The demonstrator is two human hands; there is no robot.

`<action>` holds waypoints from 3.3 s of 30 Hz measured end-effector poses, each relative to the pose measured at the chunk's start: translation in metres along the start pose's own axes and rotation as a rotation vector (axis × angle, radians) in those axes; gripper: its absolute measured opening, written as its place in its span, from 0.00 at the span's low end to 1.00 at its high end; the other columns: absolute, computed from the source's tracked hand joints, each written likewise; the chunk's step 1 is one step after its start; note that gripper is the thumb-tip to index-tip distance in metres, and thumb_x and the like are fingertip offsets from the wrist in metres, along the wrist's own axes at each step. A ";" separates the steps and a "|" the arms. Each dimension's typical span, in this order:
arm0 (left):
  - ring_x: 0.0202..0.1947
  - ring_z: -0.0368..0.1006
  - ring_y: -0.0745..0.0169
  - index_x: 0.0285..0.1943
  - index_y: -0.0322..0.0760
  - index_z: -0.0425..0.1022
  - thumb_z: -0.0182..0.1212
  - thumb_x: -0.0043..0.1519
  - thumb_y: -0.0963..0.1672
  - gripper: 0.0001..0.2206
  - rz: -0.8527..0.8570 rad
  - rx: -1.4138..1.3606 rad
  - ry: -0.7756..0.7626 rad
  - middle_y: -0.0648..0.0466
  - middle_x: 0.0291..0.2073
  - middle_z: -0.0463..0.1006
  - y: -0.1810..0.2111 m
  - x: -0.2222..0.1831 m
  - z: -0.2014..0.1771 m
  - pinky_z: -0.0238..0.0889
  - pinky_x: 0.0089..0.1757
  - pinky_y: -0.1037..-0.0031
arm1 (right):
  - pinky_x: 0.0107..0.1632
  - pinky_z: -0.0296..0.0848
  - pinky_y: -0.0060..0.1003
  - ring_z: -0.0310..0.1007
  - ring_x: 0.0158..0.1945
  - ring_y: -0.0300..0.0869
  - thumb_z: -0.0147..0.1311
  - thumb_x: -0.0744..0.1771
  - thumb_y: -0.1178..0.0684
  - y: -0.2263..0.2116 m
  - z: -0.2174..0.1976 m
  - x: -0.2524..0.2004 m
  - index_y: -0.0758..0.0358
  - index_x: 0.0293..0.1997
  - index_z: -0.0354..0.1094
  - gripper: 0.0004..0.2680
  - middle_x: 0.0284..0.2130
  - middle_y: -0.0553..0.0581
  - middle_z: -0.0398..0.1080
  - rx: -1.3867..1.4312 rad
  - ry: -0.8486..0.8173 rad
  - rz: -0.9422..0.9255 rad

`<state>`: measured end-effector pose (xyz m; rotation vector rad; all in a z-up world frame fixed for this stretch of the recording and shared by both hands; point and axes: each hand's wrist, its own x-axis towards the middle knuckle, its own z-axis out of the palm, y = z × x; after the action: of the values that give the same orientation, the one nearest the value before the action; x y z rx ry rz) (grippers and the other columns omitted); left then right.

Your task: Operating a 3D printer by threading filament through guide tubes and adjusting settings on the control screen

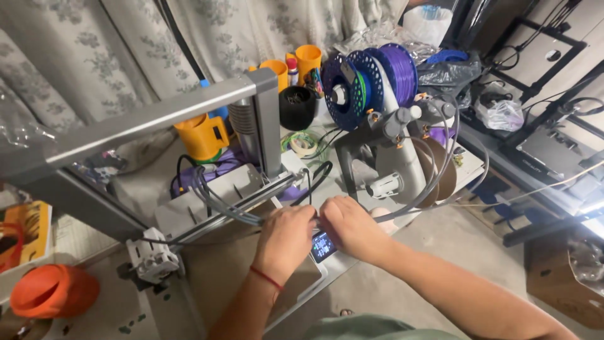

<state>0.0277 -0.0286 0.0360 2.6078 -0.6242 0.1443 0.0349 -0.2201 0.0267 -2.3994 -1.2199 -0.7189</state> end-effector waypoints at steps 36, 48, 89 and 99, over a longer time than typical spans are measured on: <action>0.31 0.70 0.52 0.32 0.41 0.77 0.50 0.63 0.43 0.10 -0.025 -0.087 0.034 0.53 0.28 0.76 0.014 -0.004 0.000 0.62 0.37 0.60 | 0.66 0.49 0.61 0.67 0.42 0.43 0.59 0.64 0.52 0.052 -0.124 -0.043 0.50 0.34 0.76 0.01 0.33 0.42 0.71 -0.122 -0.136 0.233; 0.33 0.72 0.51 0.32 0.42 0.73 0.58 0.58 0.40 0.03 0.135 -0.442 0.098 0.56 0.30 0.76 0.043 0.029 0.024 0.64 0.34 0.62 | 0.68 0.45 0.59 0.68 0.48 0.44 0.54 0.66 0.52 0.045 -0.120 -0.040 0.54 0.35 0.74 0.04 0.35 0.48 0.69 -0.066 -0.043 0.158; 0.29 0.72 0.60 0.37 0.37 0.72 0.56 0.63 0.43 0.04 0.076 -0.833 0.409 0.53 0.30 0.74 0.072 0.035 0.092 0.68 0.33 0.72 | 0.51 0.73 0.41 0.79 0.44 0.44 0.49 0.67 0.53 0.214 -0.144 0.085 0.57 0.45 0.76 0.09 0.42 0.52 0.79 0.033 -0.404 0.692; 0.28 0.68 0.61 0.34 0.36 0.72 0.57 0.60 0.41 0.03 0.037 -0.921 0.422 0.53 0.28 0.71 0.073 0.031 0.098 0.61 0.31 0.73 | 0.39 0.64 0.41 0.66 0.31 0.44 0.50 0.66 0.49 0.312 -0.015 0.104 0.65 0.29 0.71 0.11 0.30 0.57 0.70 0.107 -0.885 1.000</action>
<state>0.0215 -0.1437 -0.0160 1.6127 -0.4343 0.3190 0.3387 -0.3372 0.0743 -2.8017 -0.0881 0.7349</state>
